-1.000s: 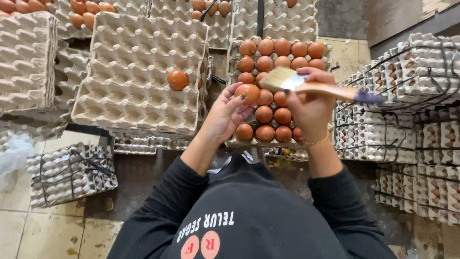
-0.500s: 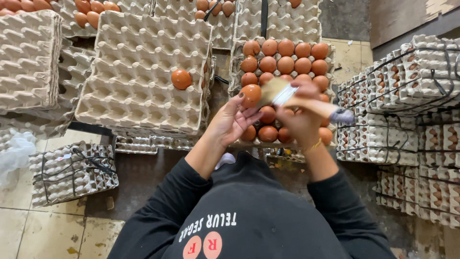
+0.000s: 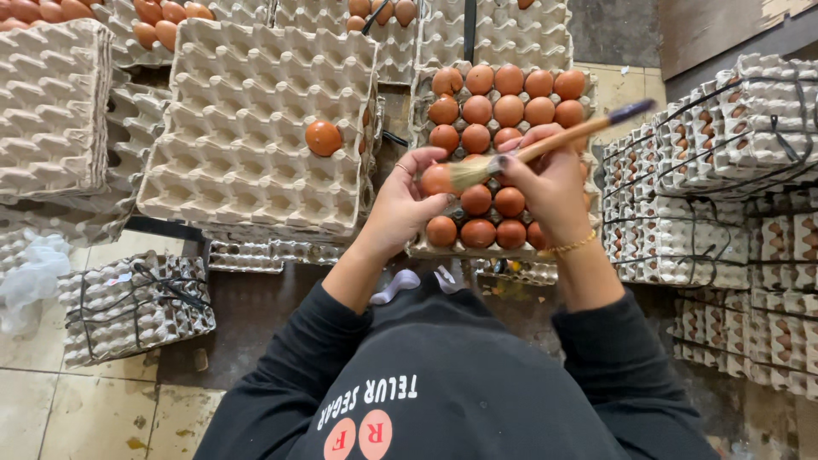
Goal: The person brushes brown eggs with a wide paintbrush while they are in cardboard trays, moving between different stacks of trays and occasionally handling individual eggs.
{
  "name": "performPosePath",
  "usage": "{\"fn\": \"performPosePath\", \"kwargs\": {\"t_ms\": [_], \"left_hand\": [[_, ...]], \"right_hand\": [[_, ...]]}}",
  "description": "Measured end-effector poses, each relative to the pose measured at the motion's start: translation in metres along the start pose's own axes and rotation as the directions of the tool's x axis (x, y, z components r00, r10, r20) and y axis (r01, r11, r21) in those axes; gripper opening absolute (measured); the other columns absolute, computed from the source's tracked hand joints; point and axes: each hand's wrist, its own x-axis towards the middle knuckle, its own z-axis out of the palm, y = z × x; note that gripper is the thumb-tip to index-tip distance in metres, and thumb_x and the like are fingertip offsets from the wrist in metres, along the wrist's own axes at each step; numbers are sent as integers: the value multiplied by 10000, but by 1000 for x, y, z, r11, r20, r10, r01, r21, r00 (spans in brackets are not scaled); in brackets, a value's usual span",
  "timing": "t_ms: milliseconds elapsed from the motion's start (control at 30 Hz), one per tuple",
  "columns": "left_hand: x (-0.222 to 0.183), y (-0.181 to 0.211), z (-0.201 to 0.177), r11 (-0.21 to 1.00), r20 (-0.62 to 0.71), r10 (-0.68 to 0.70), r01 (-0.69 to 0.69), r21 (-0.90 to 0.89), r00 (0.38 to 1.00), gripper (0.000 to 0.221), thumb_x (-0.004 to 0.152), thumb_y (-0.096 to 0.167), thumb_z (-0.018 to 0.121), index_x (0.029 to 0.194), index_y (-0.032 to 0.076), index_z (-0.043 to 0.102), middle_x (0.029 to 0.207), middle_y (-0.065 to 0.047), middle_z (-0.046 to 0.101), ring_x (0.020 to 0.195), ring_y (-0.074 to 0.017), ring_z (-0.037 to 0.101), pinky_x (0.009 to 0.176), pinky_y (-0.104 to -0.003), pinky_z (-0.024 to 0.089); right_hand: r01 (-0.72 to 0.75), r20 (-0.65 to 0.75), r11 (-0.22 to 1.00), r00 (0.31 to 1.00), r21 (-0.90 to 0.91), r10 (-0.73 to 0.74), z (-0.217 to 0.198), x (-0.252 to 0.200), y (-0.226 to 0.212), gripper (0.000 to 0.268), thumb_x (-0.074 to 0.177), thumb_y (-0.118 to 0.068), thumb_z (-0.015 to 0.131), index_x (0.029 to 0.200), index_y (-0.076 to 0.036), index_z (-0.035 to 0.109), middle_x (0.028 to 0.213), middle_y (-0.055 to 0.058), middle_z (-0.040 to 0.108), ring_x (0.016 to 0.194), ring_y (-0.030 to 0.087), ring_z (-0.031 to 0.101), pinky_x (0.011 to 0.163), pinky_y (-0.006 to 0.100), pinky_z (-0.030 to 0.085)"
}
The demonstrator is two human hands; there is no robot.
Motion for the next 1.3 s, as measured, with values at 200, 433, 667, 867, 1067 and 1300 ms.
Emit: {"fn": "performPosePath", "kwargs": {"t_ms": [200, 433, 667, 867, 1067, 1300], "left_hand": [[-2, 10, -9, 908, 40, 106, -113, 405, 994, 885, 726, -48, 742, 1519, 178, 420, 1188, -84, 600, 1013, -218, 669, 804, -316, 595], [-3, 24, -1, 608, 70, 246, -210, 765, 967, 883, 652, 115, 776, 1461, 100, 421, 1161, -100, 665, 998, -312, 712, 781, -369, 629], [1, 1, -2, 227, 287, 452, -420, 879, 845, 906, 661, 137, 715, 1498, 39, 383, 1126, -92, 630, 1005, -321, 679, 864, -407, 583], [-4, 11, -5, 347, 235, 392, -380, 858, 889, 962, 630, 112, 766, 1508, 85, 376, 1166, -89, 618, 995, -336, 680, 830, -432, 595], [-3, 11, -2, 935, -72, 160, -128, 332, 984, 709, 740, 10, 776, 1401, 139, 553, 1150, -23, 568, 1009, -222, 706, 831, -302, 632], [0, 1, -7, 608, -42, -490, 307, -732, 871, 483, 916, 275, 753, 1264, -17, 587, 1208, -230, 654, 1122, -368, 711, 1038, -518, 569]], "right_hand": [[262, -78, 948, 957, -183, -279, -13, 14, -30, 370, 930, -27, 777, 1074, -93, 442, 1135, 168, 635, 972, 170, 623, 811, 245, 510], [275, 94, 669, 951, -690, -294, -5, 21, -32, 359, 831, -275, 869, 944, -161, 548, 627, 42, 554, 631, 268, 616, 642, 358, 484], [532, 403, 271, 817, -802, -412, 11, 18, -17, 237, 835, -425, 805, 777, -233, 678, 884, 1, 638, 752, 287, 640, 573, 412, 489], [36, -10, 827, 999, -561, -51, 9, 20, -15, 371, 757, -378, 889, 953, -252, 601, 903, -82, 731, 787, 166, 722, 694, 297, 566], [81, -103, 952, 988, -294, -116, 4, 16, -15, 349, 885, -199, 827, 1028, -163, 511, 1063, 68, 712, 950, 184, 702, 781, 266, 552], [226, -134, 932, 953, -283, -272, -22, 10, 5, 410, 937, -22, 827, 1082, -76, 447, 1189, 181, 623, 1124, 302, 665, 925, 359, 556]]}}
